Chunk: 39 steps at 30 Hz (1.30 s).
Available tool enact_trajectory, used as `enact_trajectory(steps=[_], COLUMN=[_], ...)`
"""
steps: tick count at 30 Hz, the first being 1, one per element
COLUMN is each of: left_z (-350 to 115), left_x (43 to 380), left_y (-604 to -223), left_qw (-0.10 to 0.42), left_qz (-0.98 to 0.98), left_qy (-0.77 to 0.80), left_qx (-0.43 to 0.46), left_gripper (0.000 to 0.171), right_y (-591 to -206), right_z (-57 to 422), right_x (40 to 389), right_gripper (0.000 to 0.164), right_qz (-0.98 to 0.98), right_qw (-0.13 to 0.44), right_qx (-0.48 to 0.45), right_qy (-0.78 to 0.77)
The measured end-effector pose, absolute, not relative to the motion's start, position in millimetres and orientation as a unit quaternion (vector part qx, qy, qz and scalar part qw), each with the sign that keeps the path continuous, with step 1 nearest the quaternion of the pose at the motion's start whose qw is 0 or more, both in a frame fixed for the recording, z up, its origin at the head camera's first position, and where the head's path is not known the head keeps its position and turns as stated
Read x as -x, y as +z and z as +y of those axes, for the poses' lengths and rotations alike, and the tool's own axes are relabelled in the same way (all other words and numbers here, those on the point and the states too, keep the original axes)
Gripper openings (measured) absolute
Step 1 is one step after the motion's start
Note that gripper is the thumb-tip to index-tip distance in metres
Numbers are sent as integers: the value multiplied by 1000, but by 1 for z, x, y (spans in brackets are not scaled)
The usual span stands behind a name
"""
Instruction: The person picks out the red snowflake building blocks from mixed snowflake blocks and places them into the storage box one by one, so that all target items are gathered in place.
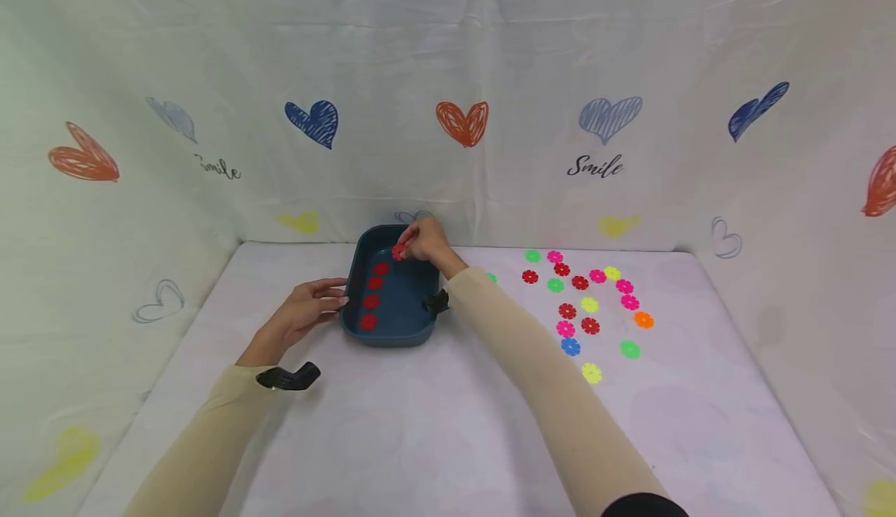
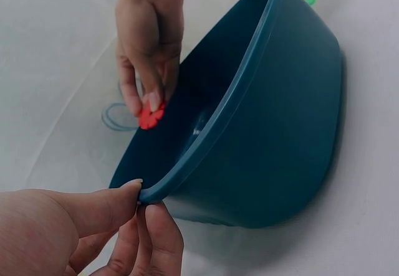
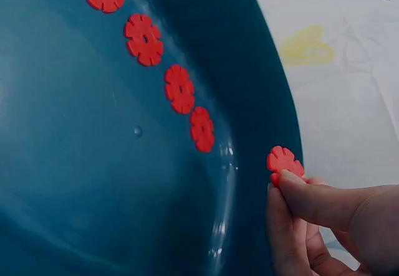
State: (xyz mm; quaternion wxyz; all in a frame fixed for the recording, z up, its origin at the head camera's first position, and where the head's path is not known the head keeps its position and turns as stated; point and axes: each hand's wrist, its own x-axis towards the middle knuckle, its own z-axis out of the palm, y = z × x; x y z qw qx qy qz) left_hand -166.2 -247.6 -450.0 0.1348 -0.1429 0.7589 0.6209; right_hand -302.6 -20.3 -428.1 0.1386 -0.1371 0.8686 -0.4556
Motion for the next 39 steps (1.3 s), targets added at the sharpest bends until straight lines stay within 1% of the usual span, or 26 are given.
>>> enact_trajectory(steps=[11,28,33,36,39], left_z=[-246,-245,-246,-247,-247], left_x=[166,168,169,169,169], left_y=[-451,-455,-455,-454,-453], left_qw=[136,133,130,131,133], left_qz=[755,759,759,757,757], left_qy=[623,617,618,621,621], left_qx=[150,159,158,155,156], left_gripper=[52,51,51,52,52], right_y=[-441,-453,-454,-456,-459], right_z=[-31,-43,-45,-47,-47], right_x=[303,300,303,305,308], right_gripper=[20,19,19,15,15], right_qz=[883,901,906,912,914], right_qw=[146,145,145,148,151], right_qx=[121,127,127,123,117], right_qy=[-430,-389,-377,-363,-357])
